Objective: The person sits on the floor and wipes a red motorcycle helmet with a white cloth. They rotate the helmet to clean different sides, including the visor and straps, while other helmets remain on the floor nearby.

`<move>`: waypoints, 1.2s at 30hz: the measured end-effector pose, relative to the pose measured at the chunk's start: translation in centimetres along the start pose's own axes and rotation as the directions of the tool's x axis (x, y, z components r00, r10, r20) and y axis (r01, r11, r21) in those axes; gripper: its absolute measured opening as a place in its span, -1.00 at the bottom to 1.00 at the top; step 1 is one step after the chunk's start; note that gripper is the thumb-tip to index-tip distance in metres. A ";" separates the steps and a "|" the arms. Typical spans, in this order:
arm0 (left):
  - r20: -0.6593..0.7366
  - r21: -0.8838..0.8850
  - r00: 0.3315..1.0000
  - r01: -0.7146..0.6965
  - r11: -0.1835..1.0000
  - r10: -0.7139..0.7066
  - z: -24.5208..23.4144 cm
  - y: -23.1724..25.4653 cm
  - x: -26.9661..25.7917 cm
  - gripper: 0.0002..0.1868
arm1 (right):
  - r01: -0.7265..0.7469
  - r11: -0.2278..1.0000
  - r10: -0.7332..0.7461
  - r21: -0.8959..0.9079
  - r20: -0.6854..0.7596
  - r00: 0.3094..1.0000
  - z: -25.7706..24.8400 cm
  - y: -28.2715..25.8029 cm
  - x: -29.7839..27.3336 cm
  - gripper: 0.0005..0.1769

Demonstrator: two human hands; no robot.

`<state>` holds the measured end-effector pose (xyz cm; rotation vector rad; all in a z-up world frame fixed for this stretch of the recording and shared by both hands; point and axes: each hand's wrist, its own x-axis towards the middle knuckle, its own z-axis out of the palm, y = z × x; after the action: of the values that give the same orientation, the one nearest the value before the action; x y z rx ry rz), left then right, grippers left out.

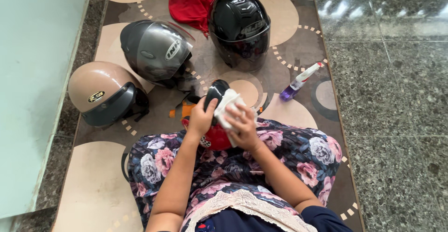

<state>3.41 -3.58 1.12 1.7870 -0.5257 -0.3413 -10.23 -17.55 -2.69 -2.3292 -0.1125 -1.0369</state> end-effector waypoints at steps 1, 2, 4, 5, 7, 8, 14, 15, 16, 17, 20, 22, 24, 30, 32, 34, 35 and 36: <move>0.010 -0.092 1.000 -0.021 0.996 0.022 0.0 -0.2 -0.1 -0.59 | 0.026 1.000 -0.026 0.004 0.013 1.000 -0.3 -0.6 -0.1 -0.62; 0.017 -0.184 0.999 -0.041 0.982 0.045 -0.2 -0.6 -0.2 -0.58 | 0.052 0.999 -0.053 0.009 0.025 0.998 -0.4 -1.0 -0.1 -0.61; 0.003 -0.315 0.998 -0.059 0.947 0.063 -0.4 -2.0 -0.8 -0.57 | 0.029 0.999 -0.029 0.027 0.002 1.000 0.1 -1.1 0.2 -0.62; -0.013 -0.355 0.998 -0.063 0.933 0.063 -0.5 -2.7 -1.2 -0.57 | 0.018 0.999 -0.017 0.037 -0.010 1.000 0.4 -0.9 0.2 -0.62; -0.039 -0.385 0.997 -0.083 0.919 0.074 -1.1 -4.1 -2.3 -0.57 | -0.145 0.974 0.152 0.173 -0.025 0.988 1.1 -0.1 0.4 -0.62; -0.049 -0.376 0.995 -0.098 0.921 0.086 -1.6 -4.7 -3.1 -0.58 | -0.222 0.945 0.234 0.240 -0.025 0.972 1.4 0.4 0.5 -0.62; -0.140 -0.488 0.969 -0.247 0.837 0.205 -1.9 -6.1 -6.0 -0.58 | -0.615 0.490 0.637 0.618 0.228 0.736 0.8 3.3 2.3 -0.56; -0.144 -0.514 0.973 -0.231 0.826 0.183 -1.7 -6.1 -6.1 -0.57 | -0.580 0.654 0.575 0.486 0.178 0.798 0.8 2.8 2.4 -0.58; -0.136 -0.497 0.975 -0.221 0.839 0.176 -1.6 -6.2 -6.3 -0.59 | -0.516 0.789 0.499 0.333 0.143 0.855 0.5 2.1 2.5 -0.60; -0.127 -0.481 0.977 -0.213 0.850 0.173 -1.5 -6.3 -6.3 -0.60 | -0.427 0.889 0.412 0.164 0.122 0.903 0.2 1.3 2.6 -0.63; -0.082 -0.517 0.996 -0.077 0.853 0.040 -2.5 -6.6 -5.6 -0.63 | -0.191 0.981 0.192 -0.036 0.038 0.981 -0.1 -2.4 1.7 -0.56; -0.109 -0.508 0.994 -0.038 0.860 -0.020 -3.7 -6.8 -5.3 -0.66 | -0.077 0.993 0.086 -0.094 0.090 0.992 0.2 -5.1 0.8 -0.48; -0.198 -0.427 0.980 -0.089 0.900 0.003 -5.1 -6.5 -4.8 -0.65 | 0.080 0.989 -0.061 -0.123 0.153 0.986 0.5 -7.9 -0.1 -0.51; -0.299 -0.046 0.941 -0.183 0.982 0.161 -5.5 -5.2 -4.7 -0.64 | 0.176 0.970 -0.128 -0.169 0.262 0.956 0.7 -9.0 1.3 -0.47; -0.271 -0.077 0.950 -0.183 0.980 0.156 -4.8 -4.7 -4.5 -0.64 | 0.114 0.973 -0.056 -0.198 0.281 0.958 0.8 -7.6 3.1 -0.47; -0.236 -0.073 0.957 -0.193 0.979 0.171 -4.0 -3.8 -4.2 -0.65 | 0.062 0.993 -0.034 -0.104 0.250 0.968 0.8 -5.5 5.2 -0.50; -0.214 -0.053 0.958 -0.205 0.977 0.189 -3.8 -3.1 -3.9 -0.66 | 0.050 0.999 -0.047 -0.011 0.223 0.974 0.7 -4.3 6.4 -0.51; -0.191 -0.033 0.959 -0.218 0.975 0.207 -3.5 -2.2 -3.9 -0.67 | -0.075 0.995 0.057 0.063 0.253 0.966 0.7 -3.1 7.7 -0.54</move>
<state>2.16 1.85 -0.23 1.6713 -0.5631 -0.0373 -5.35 -15.84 3.84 -2.3718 -0.1663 -0.6908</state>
